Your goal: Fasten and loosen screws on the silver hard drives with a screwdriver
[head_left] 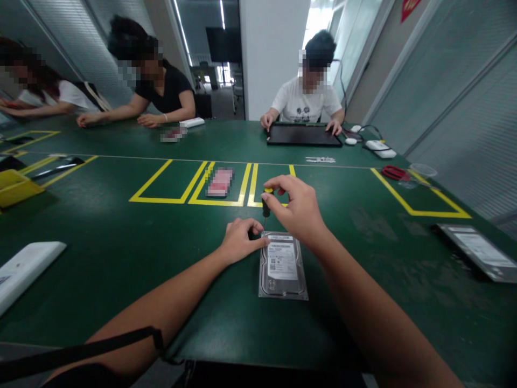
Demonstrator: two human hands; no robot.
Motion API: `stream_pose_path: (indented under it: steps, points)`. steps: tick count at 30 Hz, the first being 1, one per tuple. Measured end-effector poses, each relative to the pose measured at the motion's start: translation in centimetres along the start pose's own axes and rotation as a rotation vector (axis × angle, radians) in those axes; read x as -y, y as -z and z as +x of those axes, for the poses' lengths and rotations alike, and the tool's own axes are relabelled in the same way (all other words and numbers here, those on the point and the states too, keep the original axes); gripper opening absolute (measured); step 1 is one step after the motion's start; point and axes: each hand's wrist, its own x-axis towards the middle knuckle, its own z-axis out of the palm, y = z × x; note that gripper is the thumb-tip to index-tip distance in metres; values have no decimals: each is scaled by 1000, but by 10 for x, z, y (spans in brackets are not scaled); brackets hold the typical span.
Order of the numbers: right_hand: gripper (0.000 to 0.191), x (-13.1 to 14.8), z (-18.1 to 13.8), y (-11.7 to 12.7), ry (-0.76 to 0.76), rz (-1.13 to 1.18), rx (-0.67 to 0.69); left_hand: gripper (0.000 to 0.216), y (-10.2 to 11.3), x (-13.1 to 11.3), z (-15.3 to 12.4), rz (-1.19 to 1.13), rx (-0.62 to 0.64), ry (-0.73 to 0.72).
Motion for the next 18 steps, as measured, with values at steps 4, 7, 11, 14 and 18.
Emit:
stream_pose_path:
  steps: [4, 7, 11, 14, 18]
  points:
    - [15, 1, 0, 1, -27, -11, 15, 36, 0, 0, 0, -3, 2, 0]
    - [8, 3, 0, 1, -17, 1, 20, 37, 0, 0, 0, 3, 0, -3]
    - [7, 3, 1, 1, -22, -6, 31, 37, 0, 0, 0, 11, 2, -2]
    - [6, 3, 1, 1, -23, -10, 40, 37, 0, 0, 0, 12, 1, 1]
    - [13, 2, 0, 1, -56, -15, 47, 36, 0, -1, 0, 8, 4, 4]
